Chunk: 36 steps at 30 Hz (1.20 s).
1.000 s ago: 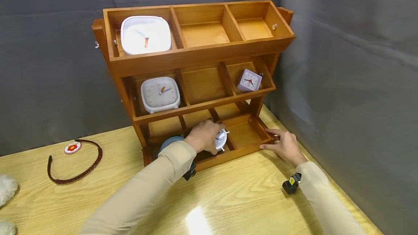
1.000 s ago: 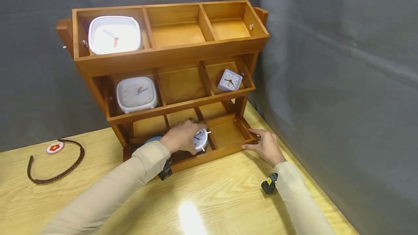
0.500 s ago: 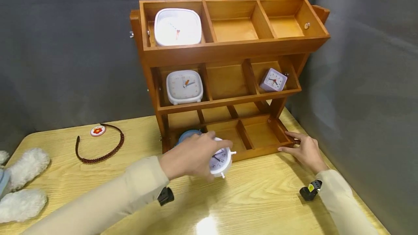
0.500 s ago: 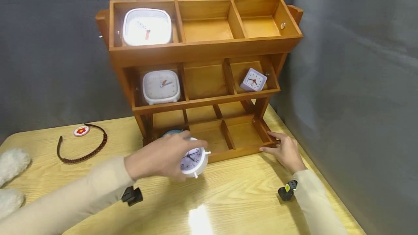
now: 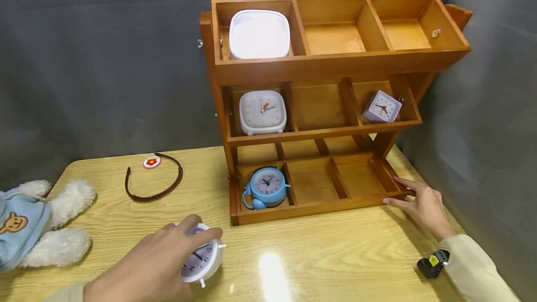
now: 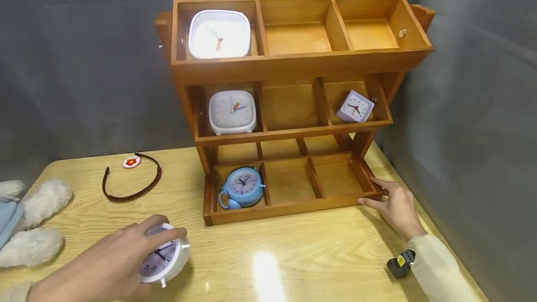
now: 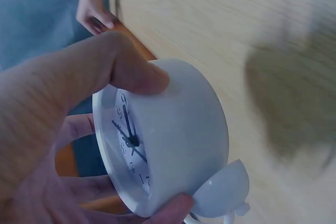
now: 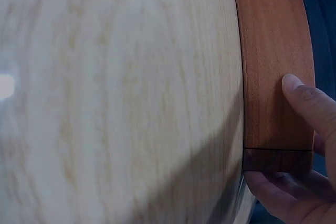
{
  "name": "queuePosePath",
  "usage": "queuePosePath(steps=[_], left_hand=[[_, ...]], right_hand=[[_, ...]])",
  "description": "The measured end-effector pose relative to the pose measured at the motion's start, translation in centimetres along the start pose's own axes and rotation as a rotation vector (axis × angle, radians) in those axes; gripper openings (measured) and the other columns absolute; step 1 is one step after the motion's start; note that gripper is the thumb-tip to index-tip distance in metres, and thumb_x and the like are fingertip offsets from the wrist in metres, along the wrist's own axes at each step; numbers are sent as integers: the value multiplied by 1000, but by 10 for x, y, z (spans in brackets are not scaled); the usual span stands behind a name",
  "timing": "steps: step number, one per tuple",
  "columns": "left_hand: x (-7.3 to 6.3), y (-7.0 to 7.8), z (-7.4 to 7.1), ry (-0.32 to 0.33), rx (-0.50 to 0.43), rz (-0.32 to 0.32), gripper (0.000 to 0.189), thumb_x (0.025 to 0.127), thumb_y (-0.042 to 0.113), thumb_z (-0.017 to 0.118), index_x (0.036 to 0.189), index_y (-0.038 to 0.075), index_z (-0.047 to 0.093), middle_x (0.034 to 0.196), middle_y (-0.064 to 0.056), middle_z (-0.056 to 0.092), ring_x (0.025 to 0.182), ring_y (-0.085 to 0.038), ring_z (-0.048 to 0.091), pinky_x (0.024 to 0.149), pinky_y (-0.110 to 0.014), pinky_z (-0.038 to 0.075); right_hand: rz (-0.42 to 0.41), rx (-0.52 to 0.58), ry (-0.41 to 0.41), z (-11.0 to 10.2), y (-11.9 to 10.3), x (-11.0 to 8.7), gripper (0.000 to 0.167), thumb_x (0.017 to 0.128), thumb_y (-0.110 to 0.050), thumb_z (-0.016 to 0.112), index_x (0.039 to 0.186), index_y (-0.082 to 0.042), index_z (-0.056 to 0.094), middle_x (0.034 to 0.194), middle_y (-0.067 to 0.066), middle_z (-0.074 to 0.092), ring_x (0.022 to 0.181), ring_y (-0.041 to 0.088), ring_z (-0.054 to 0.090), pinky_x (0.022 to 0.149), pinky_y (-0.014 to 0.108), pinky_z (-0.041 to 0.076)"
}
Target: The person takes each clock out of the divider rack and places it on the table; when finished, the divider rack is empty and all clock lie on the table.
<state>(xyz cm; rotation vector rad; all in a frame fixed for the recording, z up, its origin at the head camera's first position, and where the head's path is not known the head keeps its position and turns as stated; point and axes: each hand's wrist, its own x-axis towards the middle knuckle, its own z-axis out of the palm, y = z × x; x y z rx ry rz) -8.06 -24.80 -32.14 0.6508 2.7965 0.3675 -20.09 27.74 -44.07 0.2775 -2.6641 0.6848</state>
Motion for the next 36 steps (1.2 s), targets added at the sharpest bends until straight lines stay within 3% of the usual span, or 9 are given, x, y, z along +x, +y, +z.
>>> queuePosePath(steps=[3,5,8,11,18,21,28,32,36], left_hand=[[-7,-17,4,-74,-50,-116,81,57,34,90,129,43,54,130,-4,51,93,-26,57,67,-43,49],[-9,-27,7,-67,-45,-133,83,55,31,91,129,42,55,131,-4,51,96,-26,57,68,-44,50],[-10,-38,16,5,-5,-83,85,51,27,90,128,39,56,127,-5,52,93,-24,57,64,-40,48],[-10,-48,25,49,14,-34,85,50,24,88,128,34,57,122,-7,54,88,-23,56,60,-37,46],[-10,-62,41,-66,-79,-115,86,52,21,90,130,33,56,128,-8,52,92,-28,56,64,-44,48],[-10,-67,45,-75,-95,-96,84,54,27,92,129,32,57,126,-9,51,90,-27,55,61,-42,47],[-13,-75,55,-101,-144,3,83,59,65,81,131,34,52,125,-11,50,87,-22,53,58,-33,44],[-16,-74,48,-176,-157,-56,92,60,65,80,140,37,44,139,-18,43,101,-39,57,68,-48,50],[-7,-64,30,-163,-89,-84,98,64,47,87,147,37,36,147,-25,35,112,-60,49,75,-64,47]], right_hand=[[-3,-4,6,1,0,-2,65,69,-29,87,121,3,65,116,28,65,86,42,67,74,46,41],[-4,-8,16,2,0,-2,65,68,-29,87,120,2,65,116,28,65,87,43,67,74,44,40],[8,-3,14,1,0,-3,65,68,-29,87,121,2,65,116,29,64,91,45,65,76,46,38],[22,11,-7,0,0,-4,66,70,-30,86,122,3,63,116,31,63,96,49,63,82,55,34],[6,-8,-3,2,0,-2,65,70,-30,86,121,3,64,115,29,65,90,45,65,80,58,34],[8,-10,1,1,-1,-2,65,69,-30,86,121,3,64,115,30,64,91,46,65,80,58,34],[5,-4,4,2,1,-2,65,70,-29,86,121,3,64,116,31,63,96,48,63,82,59,34],[1,-6,8,2,1,-2,65,70,-29,86,121,3,64,117,31,63,96,49,63,82,60,33],[2,0,5,2,0,-1,65,70,-28,86,121,4,63,117,31,63,98,50,62,82,60,32]])
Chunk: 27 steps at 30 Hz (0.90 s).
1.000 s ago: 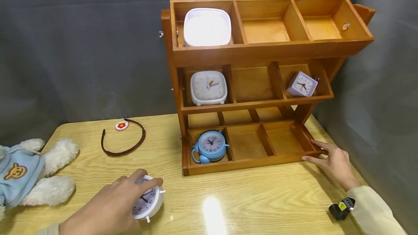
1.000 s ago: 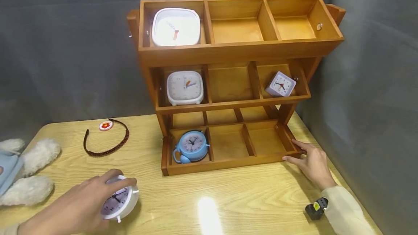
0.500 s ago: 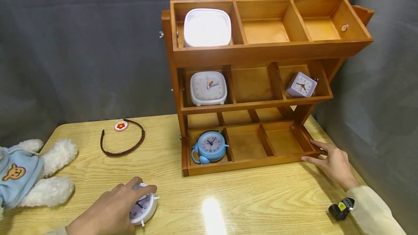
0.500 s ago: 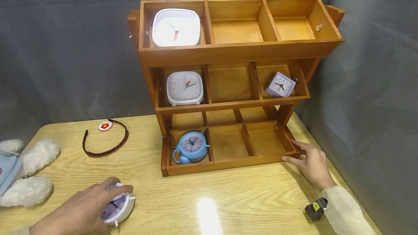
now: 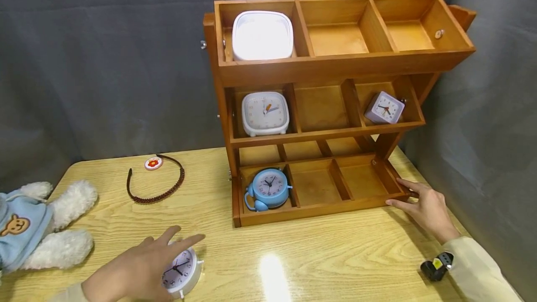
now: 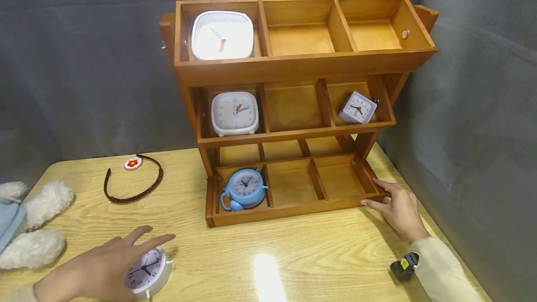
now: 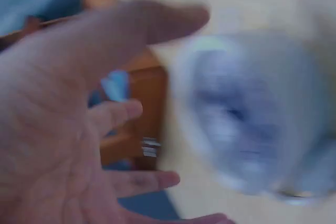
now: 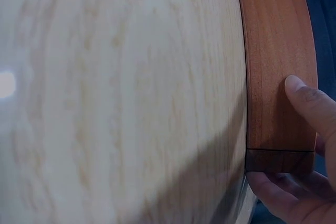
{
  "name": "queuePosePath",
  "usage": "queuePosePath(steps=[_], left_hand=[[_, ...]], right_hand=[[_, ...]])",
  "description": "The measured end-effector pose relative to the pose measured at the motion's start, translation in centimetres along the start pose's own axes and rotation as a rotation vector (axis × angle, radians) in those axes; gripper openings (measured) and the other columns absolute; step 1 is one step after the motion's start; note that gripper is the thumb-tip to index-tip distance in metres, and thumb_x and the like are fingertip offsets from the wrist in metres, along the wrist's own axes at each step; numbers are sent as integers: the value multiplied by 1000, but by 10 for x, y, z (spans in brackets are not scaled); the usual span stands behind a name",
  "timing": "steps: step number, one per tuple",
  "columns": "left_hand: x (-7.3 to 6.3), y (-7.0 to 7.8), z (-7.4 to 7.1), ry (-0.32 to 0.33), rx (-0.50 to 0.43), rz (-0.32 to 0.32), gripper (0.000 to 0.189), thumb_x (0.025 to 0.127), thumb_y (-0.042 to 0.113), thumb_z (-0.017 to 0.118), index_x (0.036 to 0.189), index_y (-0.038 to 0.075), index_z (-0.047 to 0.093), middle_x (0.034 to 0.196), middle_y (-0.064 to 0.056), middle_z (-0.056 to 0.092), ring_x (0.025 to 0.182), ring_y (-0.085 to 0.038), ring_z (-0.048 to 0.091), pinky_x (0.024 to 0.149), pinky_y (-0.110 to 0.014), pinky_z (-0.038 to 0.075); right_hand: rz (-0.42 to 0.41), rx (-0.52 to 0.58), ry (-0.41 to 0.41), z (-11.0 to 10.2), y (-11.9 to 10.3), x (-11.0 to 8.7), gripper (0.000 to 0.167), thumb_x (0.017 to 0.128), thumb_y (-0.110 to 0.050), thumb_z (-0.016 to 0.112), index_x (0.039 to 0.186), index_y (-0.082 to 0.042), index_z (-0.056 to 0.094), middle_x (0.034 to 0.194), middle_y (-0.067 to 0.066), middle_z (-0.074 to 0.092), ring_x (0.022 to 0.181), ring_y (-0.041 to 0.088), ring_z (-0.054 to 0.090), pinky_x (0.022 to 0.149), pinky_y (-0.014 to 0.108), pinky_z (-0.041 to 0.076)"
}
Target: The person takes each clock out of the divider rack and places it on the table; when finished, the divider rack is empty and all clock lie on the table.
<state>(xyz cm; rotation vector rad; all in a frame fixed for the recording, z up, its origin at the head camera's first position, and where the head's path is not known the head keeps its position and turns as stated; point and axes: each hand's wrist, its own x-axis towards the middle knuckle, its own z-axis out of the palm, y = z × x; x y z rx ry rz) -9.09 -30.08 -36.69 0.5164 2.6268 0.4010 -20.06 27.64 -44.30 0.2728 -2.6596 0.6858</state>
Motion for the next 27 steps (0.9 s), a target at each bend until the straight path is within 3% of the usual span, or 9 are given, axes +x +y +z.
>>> queuePosePath(steps=[5,9,14,19,27], left_hand=[[26,42,-34,192,96,74,86,72,26,84,146,31,40,143,-21,43,110,-53,54,66,-49,52],[60,75,-51,268,116,161,80,76,28,81,146,26,42,138,-21,48,109,-43,57,78,-49,52],[101,101,-60,244,123,219,79,77,31,81,146,23,43,131,-19,52,104,-35,58,91,-50,48],[131,117,-61,172,112,174,80,78,32,80,147,26,40,145,-20,44,126,-44,47,98,-57,44],[172,117,-51,75,84,99,77,83,29,76,149,20,38,153,-15,37,141,-42,30,109,-59,32]], right_hand=[[-30,-10,31,1,1,0,64,68,-25,87,120,5,64,114,30,65,93,47,64,76,56,40],[-28,2,40,2,1,-2,65,67,-23,88,120,5,64,114,30,65,92,47,64,76,58,42],[-17,14,28,4,0,-3,65,68,-25,87,121,3,64,116,30,64,96,48,62,80,59,38],[-10,18,34,3,0,-4,65,68,-24,87,122,4,63,117,31,63,100,50,60,83,61,36],[7,29,11,0,-1,-3,66,71,-26,85,124,3,62,119,31,62,101,50,59,87,63,33]])
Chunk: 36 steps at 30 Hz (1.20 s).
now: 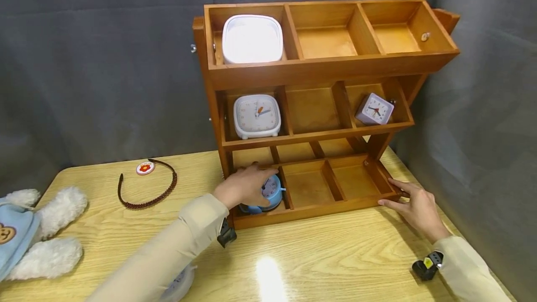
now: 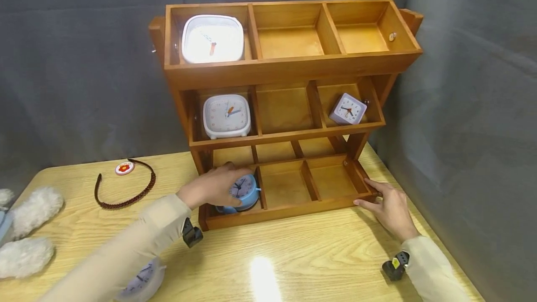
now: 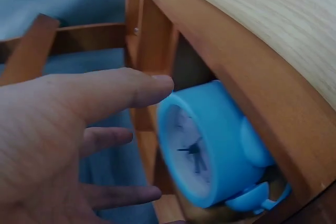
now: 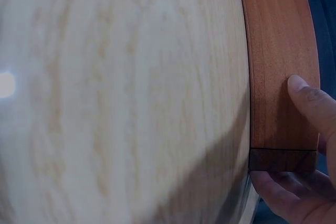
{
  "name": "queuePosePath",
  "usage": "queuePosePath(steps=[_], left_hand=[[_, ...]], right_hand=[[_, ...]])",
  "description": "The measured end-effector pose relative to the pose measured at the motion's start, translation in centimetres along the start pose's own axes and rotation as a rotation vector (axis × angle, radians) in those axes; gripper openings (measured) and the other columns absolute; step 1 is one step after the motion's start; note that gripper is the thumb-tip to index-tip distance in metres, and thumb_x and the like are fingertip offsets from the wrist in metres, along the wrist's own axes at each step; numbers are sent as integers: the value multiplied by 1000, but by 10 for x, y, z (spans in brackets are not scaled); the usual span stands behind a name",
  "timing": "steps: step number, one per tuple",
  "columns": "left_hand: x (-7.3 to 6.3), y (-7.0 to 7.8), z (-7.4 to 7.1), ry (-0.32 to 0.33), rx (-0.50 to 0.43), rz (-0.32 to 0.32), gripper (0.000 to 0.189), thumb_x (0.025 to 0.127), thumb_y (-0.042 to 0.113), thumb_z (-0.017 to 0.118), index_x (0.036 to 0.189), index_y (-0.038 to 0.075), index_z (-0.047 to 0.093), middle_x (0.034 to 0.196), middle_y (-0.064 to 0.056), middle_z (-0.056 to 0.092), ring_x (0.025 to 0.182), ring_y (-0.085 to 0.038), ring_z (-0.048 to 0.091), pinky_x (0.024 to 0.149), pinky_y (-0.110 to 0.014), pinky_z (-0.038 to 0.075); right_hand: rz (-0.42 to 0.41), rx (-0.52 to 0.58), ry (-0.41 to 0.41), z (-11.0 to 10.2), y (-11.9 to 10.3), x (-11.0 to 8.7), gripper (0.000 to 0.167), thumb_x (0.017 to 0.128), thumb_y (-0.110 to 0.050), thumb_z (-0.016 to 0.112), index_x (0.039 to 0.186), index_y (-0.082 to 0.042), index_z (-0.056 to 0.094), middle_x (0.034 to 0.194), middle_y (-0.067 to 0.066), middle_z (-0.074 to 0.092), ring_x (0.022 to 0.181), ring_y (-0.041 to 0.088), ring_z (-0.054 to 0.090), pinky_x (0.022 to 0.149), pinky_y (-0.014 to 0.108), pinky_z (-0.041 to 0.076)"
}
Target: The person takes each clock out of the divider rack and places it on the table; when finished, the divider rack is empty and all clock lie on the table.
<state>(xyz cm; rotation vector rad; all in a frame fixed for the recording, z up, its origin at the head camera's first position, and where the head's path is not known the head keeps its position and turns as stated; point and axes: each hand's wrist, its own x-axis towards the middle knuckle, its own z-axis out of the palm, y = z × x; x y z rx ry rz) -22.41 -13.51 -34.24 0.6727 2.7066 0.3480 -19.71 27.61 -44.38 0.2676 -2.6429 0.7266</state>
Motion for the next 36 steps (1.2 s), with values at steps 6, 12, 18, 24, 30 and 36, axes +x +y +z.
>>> queuePosePath(steps=[6,12,18,24,30,36], left_hand=[[17,-4,13,-13,-32,-36,76,81,25,75,148,19,39,155,-11,35,144,-36,27,109,-53,35],[25,-1,21,26,-17,-71,75,81,23,74,147,17,41,155,-17,32,140,-38,34,103,-49,42],[31,0,25,55,-6,-99,76,78,24,78,145,16,44,148,-13,45,133,-38,41,100,-49,45],[34,-2,30,81,-32,-100,77,74,25,80,143,15,47,137,-12,54,124,-35,48,100,-48,44],[35,-3,31,91,-58,-108,79,72,26,82,142,16,48,136,-14,53,123,-35,47,100,-49,43],[32,3,21,81,-70,-104,83,71,27,83,145,20,45,140,-19,48,124,-39,47,95,-51,46]], right_hand=[[-13,-1,20,1,-1,0,65,70,-25,86,123,4,63,117,30,63,94,48,63,82,60,40],[-6,-2,15,3,-2,0,64,71,-25,86,124,3,63,118,30,63,97,47,63,83,60,41],[-19,-3,34,2,-2,-1,64,69,-25,87,123,3,63,117,29,64,99,48,62,83,60,41],[-41,-7,48,4,-1,0,64,68,-23,87,121,3,64,114,29,65,95,47,63,81,61,40],[-31,-12,41,5,0,-1,63,69,-23,86,122,3,64,114,29,65,94,47,64,80,60,41],[-1,-16,20,2,0,-2,64,71,-26,85,124,3,62,118,29,64,101,48,61,83,60,40]])
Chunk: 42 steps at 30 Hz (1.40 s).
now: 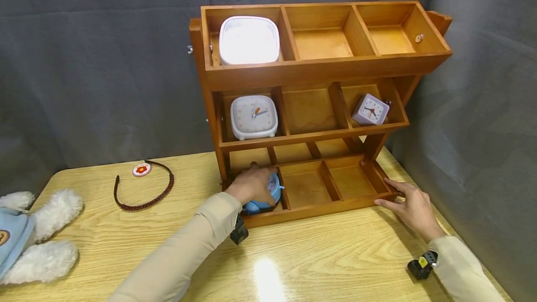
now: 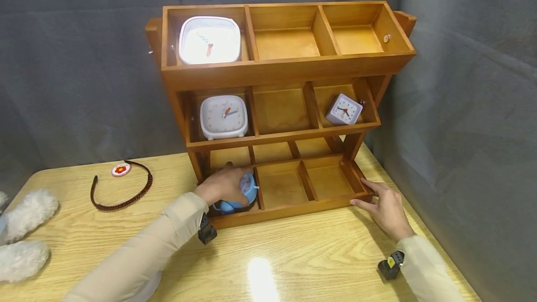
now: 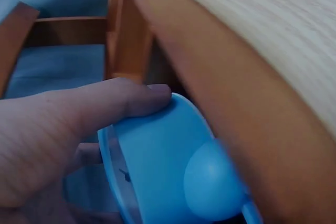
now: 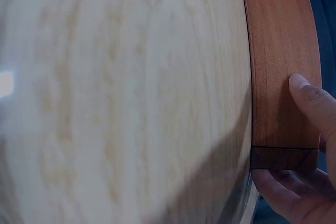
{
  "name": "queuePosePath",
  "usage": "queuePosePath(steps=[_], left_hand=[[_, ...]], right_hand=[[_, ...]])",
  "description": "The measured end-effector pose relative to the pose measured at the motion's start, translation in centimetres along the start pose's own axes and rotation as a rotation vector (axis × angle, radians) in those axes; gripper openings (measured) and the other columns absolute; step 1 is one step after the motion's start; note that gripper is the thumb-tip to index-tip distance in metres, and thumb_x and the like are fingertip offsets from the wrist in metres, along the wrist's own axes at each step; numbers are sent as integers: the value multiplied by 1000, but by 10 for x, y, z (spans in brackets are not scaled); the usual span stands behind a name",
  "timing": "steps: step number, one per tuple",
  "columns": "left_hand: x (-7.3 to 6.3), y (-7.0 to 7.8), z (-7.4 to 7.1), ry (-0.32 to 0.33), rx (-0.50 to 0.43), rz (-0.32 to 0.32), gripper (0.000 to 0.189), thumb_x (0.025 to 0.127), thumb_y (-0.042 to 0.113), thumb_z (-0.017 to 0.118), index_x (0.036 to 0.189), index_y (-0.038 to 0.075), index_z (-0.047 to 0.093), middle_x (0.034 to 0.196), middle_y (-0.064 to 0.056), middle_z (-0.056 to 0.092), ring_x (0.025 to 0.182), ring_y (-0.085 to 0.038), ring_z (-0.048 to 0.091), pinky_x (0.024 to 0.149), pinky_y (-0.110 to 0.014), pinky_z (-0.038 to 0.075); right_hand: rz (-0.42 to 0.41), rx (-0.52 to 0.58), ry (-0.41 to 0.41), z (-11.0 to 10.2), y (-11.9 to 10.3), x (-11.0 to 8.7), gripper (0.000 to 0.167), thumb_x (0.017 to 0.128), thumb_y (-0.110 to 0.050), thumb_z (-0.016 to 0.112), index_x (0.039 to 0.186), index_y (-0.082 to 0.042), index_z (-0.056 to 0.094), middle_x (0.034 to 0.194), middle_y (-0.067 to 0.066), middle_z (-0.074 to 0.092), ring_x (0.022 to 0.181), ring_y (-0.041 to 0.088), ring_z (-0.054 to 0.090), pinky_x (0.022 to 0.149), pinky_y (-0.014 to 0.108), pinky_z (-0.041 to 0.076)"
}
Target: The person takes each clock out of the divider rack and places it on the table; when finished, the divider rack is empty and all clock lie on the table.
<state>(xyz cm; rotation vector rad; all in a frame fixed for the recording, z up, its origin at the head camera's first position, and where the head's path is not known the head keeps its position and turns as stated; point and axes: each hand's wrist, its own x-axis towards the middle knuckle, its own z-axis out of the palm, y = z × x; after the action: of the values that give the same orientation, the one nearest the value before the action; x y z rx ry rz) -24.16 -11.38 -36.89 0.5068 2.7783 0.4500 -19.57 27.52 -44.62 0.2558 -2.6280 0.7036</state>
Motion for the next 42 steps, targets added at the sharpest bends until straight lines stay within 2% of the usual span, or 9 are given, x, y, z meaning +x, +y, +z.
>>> queuePosePath(steps=[4,12,16,21,28,32,38,42], left_hand=[[-8,4,-12,14,22,13,85,71,28,82,146,22,43,141,-21,46,122,-44,48,92,-53,47],[-37,19,-32,44,85,86,82,68,34,85,140,25,48,119,-14,56,95,-31,56,70,-41,50],[-54,30,-37,61,109,130,75,68,34,86,135,27,53,116,-15,55,94,-31,58,68,-41,52],[-77,41,-41,54,128,145,73,68,34,85,133,34,52,119,-14,53,97,-28,55,66,-38,52],[-105,49,-35,24,153,183,76,66,36,87,133,37,52,129,-15,52,106,-30,56,69,-39,55],[-120,50,-29,27,165,210,78,65,38,89,135,38,52,134,-16,51,109,-31,57,68,-40,56],[-142,45,-21,79,181,255,75,64,37,89,131,38,55,124,-12,55,102,-26,58,62,-34,54],[-152,38,-17,107,196,275,73,63,37,89,128,37,57,120,-10,56,100,-24,57,63,-34,54]], right_hand=[[5,2,-7,0,0,0,64,72,-26,84,125,3,62,118,30,63,103,48,59,84,60,39],[-2,9,-8,1,-1,0,64,74,-26,83,125,4,61,118,31,63,104,49,57,86,62,35],[5,3,-7,-1,0,-3,64,73,-26,84,124,4,61,116,32,63,103,50,57,84,62,34],[1,-2,3,-4,1,-1,64,73,-26,84,125,4,61,117,32,62,105,52,56,86,63,34],[11,-12,-22,1,2,-3,66,72,-28,84,125,4,61,117,33,62,100,50,59,82,62,37],[23,-9,-39,4,1,-3,67,74,-30,83,127,3,59,119,33,61,103,52,56,84,62,34],[20,-3,-39,3,0,-1,66,74,-30,83,126,3,60,119,33,60,104,52,55,84,62,33],[16,-5,-35,2,-1,0,66,75,-30,82,127,4,59,120,34,60,103,51,55,84,61,33]])
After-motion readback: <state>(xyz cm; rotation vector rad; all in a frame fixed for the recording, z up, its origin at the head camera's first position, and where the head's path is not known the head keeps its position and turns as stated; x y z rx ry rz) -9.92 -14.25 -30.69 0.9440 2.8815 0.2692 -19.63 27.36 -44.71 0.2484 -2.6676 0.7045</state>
